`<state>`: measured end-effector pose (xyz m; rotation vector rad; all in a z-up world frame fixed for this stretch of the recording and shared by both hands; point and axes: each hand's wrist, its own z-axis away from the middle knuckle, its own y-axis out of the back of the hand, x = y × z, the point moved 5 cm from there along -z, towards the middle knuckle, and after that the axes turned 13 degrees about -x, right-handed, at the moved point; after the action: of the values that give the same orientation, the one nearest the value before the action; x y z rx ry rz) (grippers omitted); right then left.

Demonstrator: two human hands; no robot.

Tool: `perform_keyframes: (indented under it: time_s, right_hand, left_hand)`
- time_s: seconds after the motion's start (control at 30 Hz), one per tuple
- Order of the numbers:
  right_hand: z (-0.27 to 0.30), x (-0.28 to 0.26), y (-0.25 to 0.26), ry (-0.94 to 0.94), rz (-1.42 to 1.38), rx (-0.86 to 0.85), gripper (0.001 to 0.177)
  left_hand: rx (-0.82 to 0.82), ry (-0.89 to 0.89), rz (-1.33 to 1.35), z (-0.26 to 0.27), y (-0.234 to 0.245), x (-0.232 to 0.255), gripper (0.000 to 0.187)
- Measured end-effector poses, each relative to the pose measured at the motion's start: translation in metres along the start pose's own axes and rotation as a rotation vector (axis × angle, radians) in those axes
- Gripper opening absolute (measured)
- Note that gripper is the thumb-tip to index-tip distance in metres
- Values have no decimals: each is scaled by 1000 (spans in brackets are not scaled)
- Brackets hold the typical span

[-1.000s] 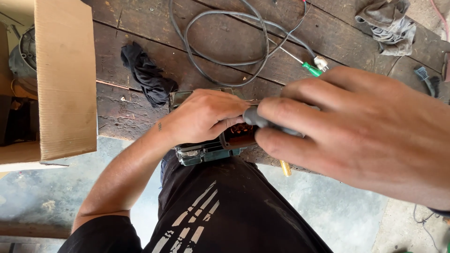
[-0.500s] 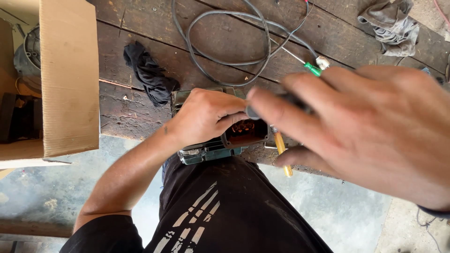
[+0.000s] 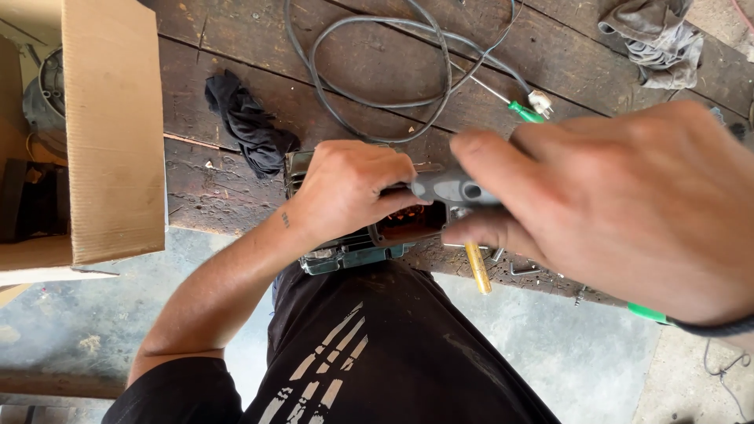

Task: Disassembling an electric motor using various hand tools to access internal windings and components.

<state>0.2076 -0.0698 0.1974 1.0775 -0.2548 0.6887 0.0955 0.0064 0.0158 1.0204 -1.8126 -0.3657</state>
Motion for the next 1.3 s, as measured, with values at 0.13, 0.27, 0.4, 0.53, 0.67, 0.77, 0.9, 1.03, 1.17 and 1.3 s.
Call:
perform_keyframes:
  time_s: [0.13, 0.27, 0.4, 0.53, 0.67, 0.77, 0.9, 1.03, 1.17, 1.3]
  right_hand:
    - [-3, -4, 7, 364, -238, -16, 52]
    - [-1, -8, 11, 283, -97, 99, 76]
    - [-3, -8, -1, 242, -259, 13, 50]
    - [11, -13, 1, 516, -250, 130, 43]
    - [31, -23, -7, 547, -170, 353, 20]
    - [54, -20, -22, 508, -265, 427, 34]
    - [92, -9, -56, 367, -510, 491, 35]
    - [121, -15, -98, 311, -555, 496, 4]
    - [130, -60, -200, 73, -1035, 979, 24]
    - [118, -111, -275, -273, -1477, 1271, 27]
  left_hand:
    - [-102, -22, 22, -1, 4, -3, 27]
    - [-185, -59, 3, 2, 3, -4, 18]
    - [-131, -3, -118, -3, 2, -1, 28]
    - [-423, -17, -145, -9, 0, -2, 21]
    - [-738, 109, -449, -8, -21, -10, 17]
    - [-932, 212, -593, -19, -34, -3, 22]
    - [-884, 164, -951, -17, -65, 2, 32]
    - [-1006, 214, -908, -24, -67, 3, 4]
    - [-1142, 213, -908, -18, -67, -7, 20]
    - [-1252, 148, -989, -23, -70, -6, 20]
